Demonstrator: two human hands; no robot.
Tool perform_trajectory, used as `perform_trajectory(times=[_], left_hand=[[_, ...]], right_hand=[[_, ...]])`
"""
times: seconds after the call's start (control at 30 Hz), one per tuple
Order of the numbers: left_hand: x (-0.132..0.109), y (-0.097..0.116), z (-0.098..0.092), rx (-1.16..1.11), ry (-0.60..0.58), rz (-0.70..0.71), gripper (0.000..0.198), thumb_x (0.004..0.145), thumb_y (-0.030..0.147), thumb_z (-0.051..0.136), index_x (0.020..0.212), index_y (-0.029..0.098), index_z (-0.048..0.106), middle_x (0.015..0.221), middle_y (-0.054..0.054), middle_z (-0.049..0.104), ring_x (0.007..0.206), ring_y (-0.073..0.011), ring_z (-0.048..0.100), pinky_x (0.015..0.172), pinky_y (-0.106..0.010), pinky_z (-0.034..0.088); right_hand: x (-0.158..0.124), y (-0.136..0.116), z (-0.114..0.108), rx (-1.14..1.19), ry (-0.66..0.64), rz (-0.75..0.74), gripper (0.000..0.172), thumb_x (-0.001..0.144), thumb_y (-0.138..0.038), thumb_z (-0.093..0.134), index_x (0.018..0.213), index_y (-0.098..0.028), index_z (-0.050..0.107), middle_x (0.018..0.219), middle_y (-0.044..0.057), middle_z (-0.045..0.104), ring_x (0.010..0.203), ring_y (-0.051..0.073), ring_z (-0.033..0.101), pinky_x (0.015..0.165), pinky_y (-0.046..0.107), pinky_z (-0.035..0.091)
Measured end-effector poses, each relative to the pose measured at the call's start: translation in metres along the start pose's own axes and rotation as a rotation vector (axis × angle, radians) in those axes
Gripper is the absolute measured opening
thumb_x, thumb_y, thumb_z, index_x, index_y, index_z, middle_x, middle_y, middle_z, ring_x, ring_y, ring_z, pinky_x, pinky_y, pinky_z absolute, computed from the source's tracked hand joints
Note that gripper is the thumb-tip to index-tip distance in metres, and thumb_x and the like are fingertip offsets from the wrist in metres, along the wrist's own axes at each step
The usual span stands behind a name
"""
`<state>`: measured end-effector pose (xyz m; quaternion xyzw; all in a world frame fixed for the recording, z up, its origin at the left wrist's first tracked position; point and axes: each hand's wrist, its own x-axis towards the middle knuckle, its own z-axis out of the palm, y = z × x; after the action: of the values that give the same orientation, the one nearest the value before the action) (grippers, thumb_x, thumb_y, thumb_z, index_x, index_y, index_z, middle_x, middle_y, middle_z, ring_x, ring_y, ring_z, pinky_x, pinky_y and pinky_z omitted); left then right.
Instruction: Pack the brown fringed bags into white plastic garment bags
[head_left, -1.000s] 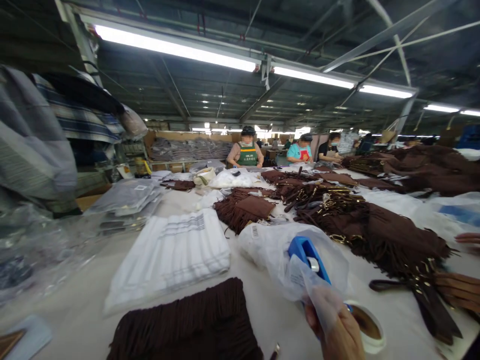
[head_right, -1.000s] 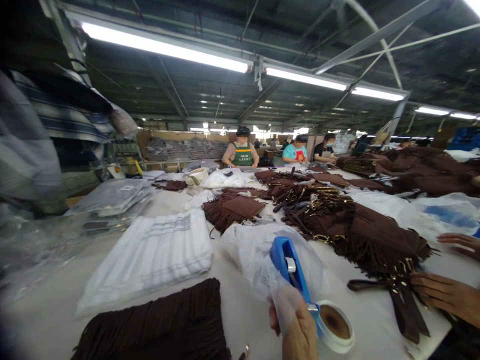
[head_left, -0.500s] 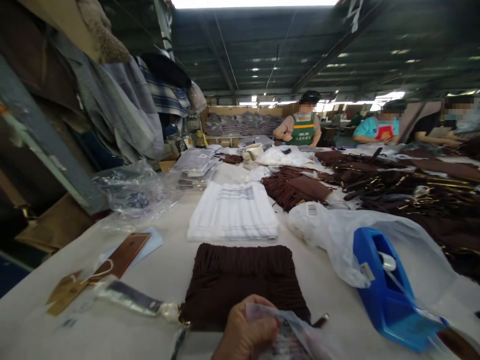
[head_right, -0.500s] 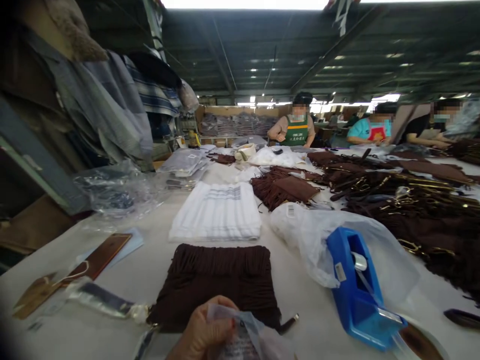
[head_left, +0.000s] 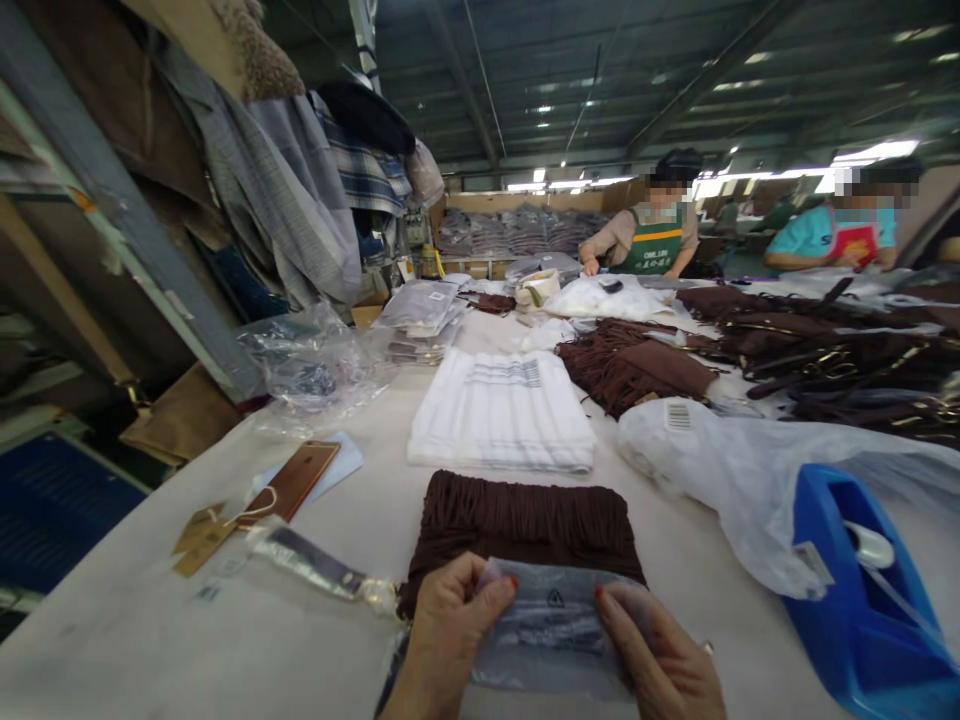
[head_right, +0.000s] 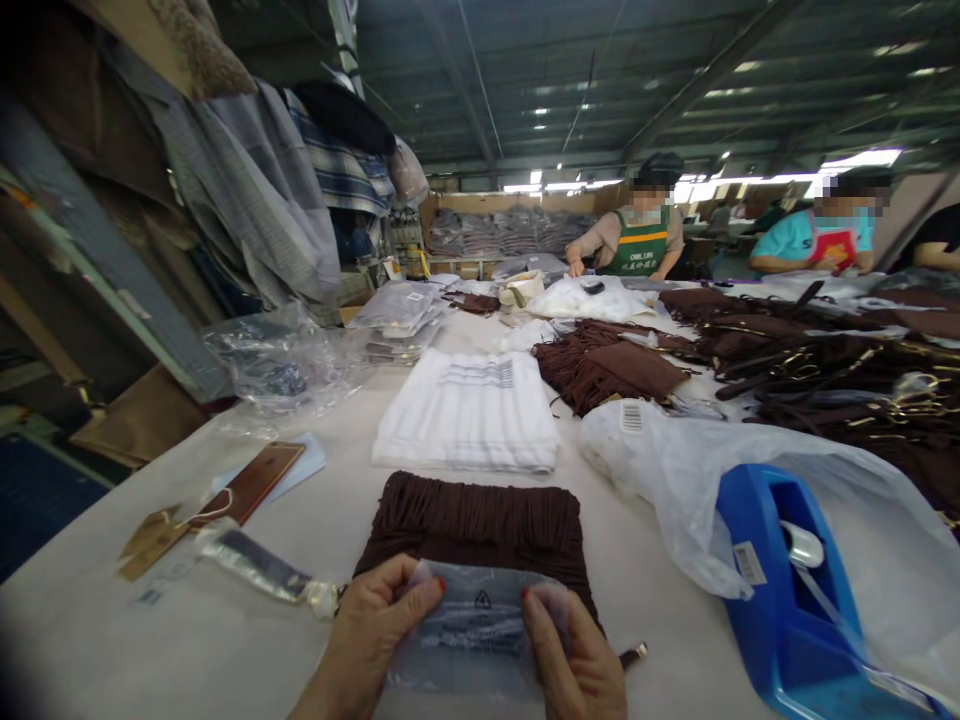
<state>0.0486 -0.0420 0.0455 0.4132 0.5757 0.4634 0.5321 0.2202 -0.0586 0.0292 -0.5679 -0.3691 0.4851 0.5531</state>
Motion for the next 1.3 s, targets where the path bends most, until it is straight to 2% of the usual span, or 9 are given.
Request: perform_trajectory(times=[0.27,0.5,0.6,0.73,0.87,1.0,1.17,1.23,1.3], left_hand=[[0.060,0.009,-0.019,0.773,0.305,0.383,0.024,0.084,0.033,0.045,0.066,0.019,0.053,0.055,0.004,0.050,0.053,-0.0109,0.050,0.054,-0.020,0.033],[0.071,-0.015,-0.021,1.025,0.397,0.462,0.012,0.086,0.021,0.050,0.083,0.017,0.060,0.069,-0.004,0.063,0.063,-0.0192,0.060,0.058,-0.026,0.041],[0.065,-0.013,-0.021,1.116,0.511,0.744,0.024,0.088,0.017,0.045,0.109,0.014,0.057,0.096,-0.012,0.064,0.086,-0.0234,0.061,0.074,-0.034,0.046],[0.060,-0.013,-0.015,1.242,0.269,1.172,0.033,0.088,0.008,0.035,0.114,0.013,0.055,0.106,-0.010,0.064,0.101,-0.0214,0.057,0.089,-0.035,0.047],[0.062,-0.026,-0.011,1.325,0.096,1.081,0.035,0.086,0.008,0.038,0.116,0.011,0.055,0.119,-0.010,0.061,0.111,-0.0235,0.054,0.095,-0.035,0.047],[0.065,-0.032,-0.012,1.290,0.058,1.027,0.035,0.085,0.007,0.041,0.117,0.011,0.055,0.122,-0.010,0.060,0.112,-0.0248,0.054,0.096,-0.037,0.047],[0.062,-0.020,-0.012,1.189,0.016,1.026,0.032,0.087,0.010,0.041,0.115,0.010,0.056,0.118,-0.011,0.061,0.111,-0.0235,0.056,0.097,-0.036,0.047],[0.058,-0.013,-0.023,1.113,0.016,1.013,0.029,0.088,0.014,0.042,0.113,0.012,0.057,0.119,-0.010,0.061,0.113,-0.0208,0.054,0.099,-0.033,0.046],[0.048,-0.008,-0.046,1.062,0.162,0.874,0.026,0.088,0.018,0.044,0.110,0.018,0.058,0.116,-0.007,0.062,0.113,-0.0174,0.054,0.099,-0.031,0.044]], right_hand=[[0.067,-0.006,0.030,-0.744,0.129,-0.541,0.046,0.085,-0.058,0.034,0.084,-0.021,0.061,0.067,0.002,0.067,0.057,0.017,0.063,0.053,0.024,0.046],[0.079,0.019,0.037,-0.999,0.206,-0.617,0.055,0.090,-0.056,0.020,0.084,-0.019,0.060,0.063,0.005,0.067,0.045,0.021,0.061,0.043,0.029,0.037],[0.078,0.022,0.038,-1.072,0.213,-0.651,0.050,0.092,-0.051,0.021,0.088,-0.020,0.060,0.066,0.005,0.068,0.047,0.020,0.062,0.043,0.028,0.036],[0.079,0.023,0.038,-1.144,0.230,-0.687,0.046,0.094,-0.045,0.021,0.090,-0.019,0.059,0.067,0.004,0.068,0.045,0.018,0.061,0.043,0.026,0.036],[0.076,0.019,0.033,-1.237,0.282,-0.745,0.036,0.093,-0.037,0.029,0.099,-0.016,0.058,0.065,0.003,0.067,0.043,0.016,0.059,0.040,0.025,0.034],[0.067,0.007,0.033,-1.260,0.371,-1.087,0.025,0.090,-0.022,0.041,0.109,-0.014,0.056,0.084,0.009,0.066,0.065,0.017,0.062,0.052,0.025,0.043],[0.059,0.017,0.048,-1.160,-0.031,-1.335,0.032,0.090,-0.015,0.034,0.114,-0.013,0.054,0.102,0.011,0.065,0.094,0.021,0.058,0.083,0.034,0.043],[0.059,0.029,0.051,-1.195,-0.069,-1.310,0.034,0.090,-0.017,0.032,0.116,-0.012,0.054,0.105,0.011,0.064,0.096,0.022,0.057,0.082,0.037,0.042],[0.061,0.037,0.051,-1.199,-0.070,-1.287,0.035,0.089,-0.019,0.035,0.119,-0.013,0.053,0.107,0.012,0.064,0.097,0.023,0.056,0.082,0.038,0.041]])
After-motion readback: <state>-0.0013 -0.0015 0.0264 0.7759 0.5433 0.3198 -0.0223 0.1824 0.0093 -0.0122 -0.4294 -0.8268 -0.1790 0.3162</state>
